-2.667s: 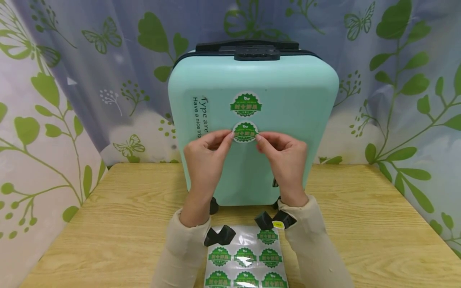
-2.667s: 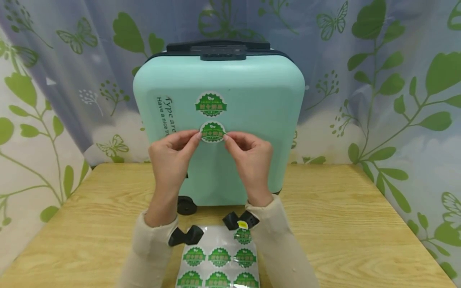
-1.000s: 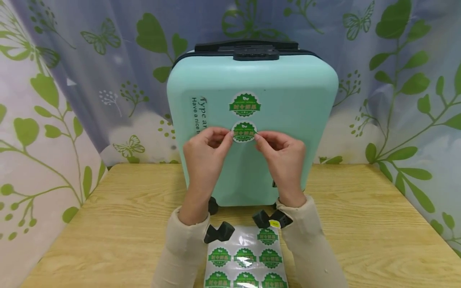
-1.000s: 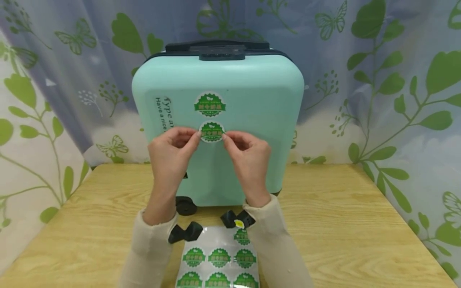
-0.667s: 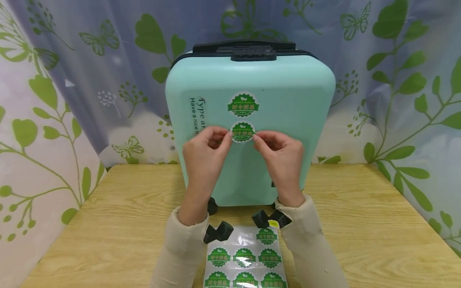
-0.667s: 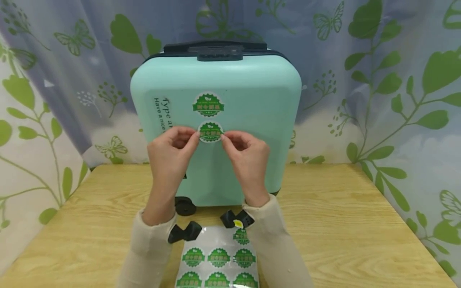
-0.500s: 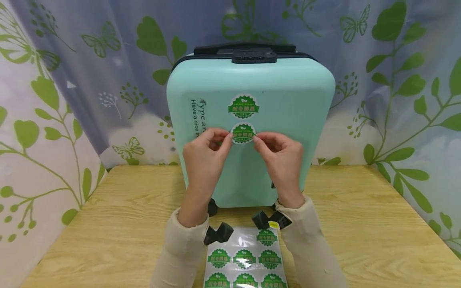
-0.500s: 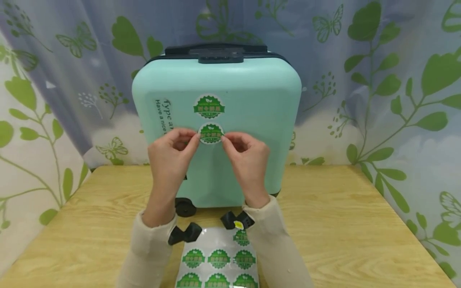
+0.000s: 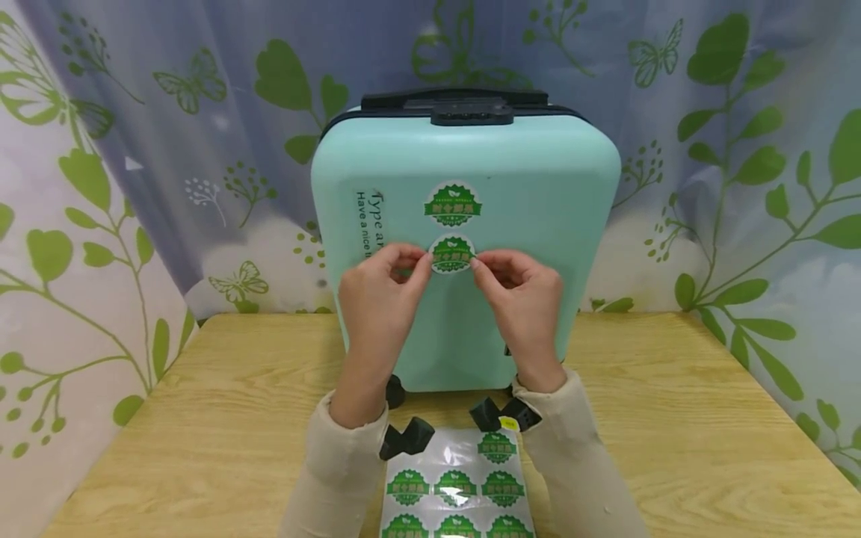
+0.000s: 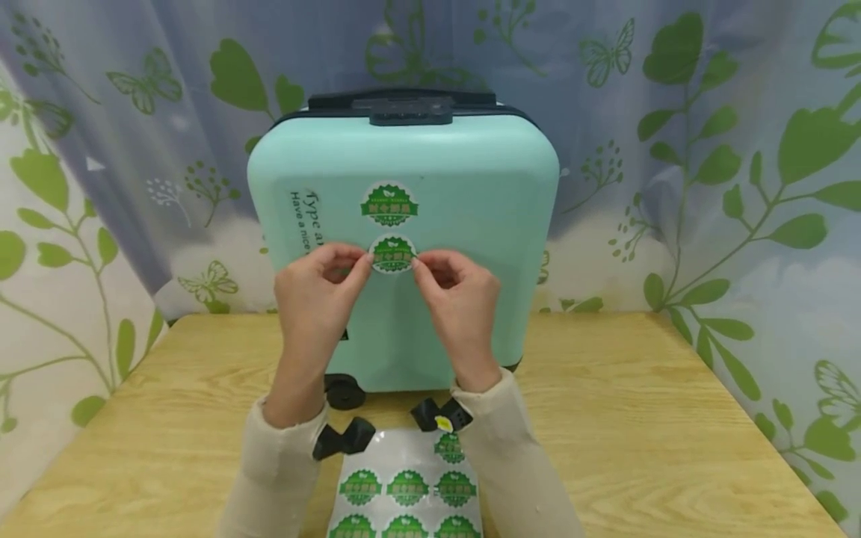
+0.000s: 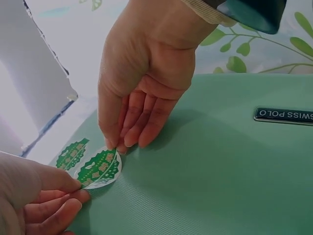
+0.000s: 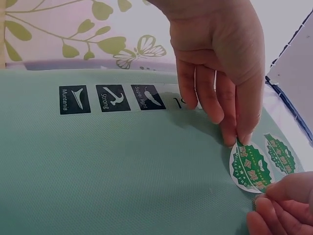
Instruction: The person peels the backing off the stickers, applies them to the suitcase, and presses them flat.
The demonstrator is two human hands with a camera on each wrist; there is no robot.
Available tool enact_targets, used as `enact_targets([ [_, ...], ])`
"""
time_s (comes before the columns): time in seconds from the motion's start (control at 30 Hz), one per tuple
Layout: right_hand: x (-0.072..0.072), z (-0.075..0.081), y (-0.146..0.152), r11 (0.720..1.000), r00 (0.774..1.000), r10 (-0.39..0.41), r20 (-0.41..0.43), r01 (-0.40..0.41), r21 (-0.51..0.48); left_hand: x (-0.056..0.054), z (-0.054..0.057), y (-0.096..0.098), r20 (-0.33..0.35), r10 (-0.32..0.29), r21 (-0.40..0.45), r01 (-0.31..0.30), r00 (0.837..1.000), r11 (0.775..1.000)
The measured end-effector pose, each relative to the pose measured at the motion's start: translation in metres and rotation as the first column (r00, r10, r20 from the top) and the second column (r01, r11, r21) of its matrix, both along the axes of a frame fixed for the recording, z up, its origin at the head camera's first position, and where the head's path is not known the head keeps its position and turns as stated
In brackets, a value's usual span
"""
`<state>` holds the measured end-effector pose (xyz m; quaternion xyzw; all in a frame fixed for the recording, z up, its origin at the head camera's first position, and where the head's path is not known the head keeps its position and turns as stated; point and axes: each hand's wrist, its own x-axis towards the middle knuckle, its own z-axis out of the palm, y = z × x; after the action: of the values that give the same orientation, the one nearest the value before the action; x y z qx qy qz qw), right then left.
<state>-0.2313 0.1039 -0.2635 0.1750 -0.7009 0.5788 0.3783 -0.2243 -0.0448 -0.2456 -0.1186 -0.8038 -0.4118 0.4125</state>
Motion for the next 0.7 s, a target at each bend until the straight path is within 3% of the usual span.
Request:
enact_targets([
  [0.2,0.0002,-0.0009,-0.0005,1.0,1.0,-0.005,-0.014,0.006,0.011,0.0024,0.0029,-0.001,0.028,0.028,-0.034,-0.027,0.999,0.999],
  [0.7,0.0,-0.0028,0.0005,1.0,0.999,-0.019,-0.026,0.019,0.021,0.0019,0.0026,-0.0004,0.025,0.002,-0.002,-0.002,1.0,1.0],
])
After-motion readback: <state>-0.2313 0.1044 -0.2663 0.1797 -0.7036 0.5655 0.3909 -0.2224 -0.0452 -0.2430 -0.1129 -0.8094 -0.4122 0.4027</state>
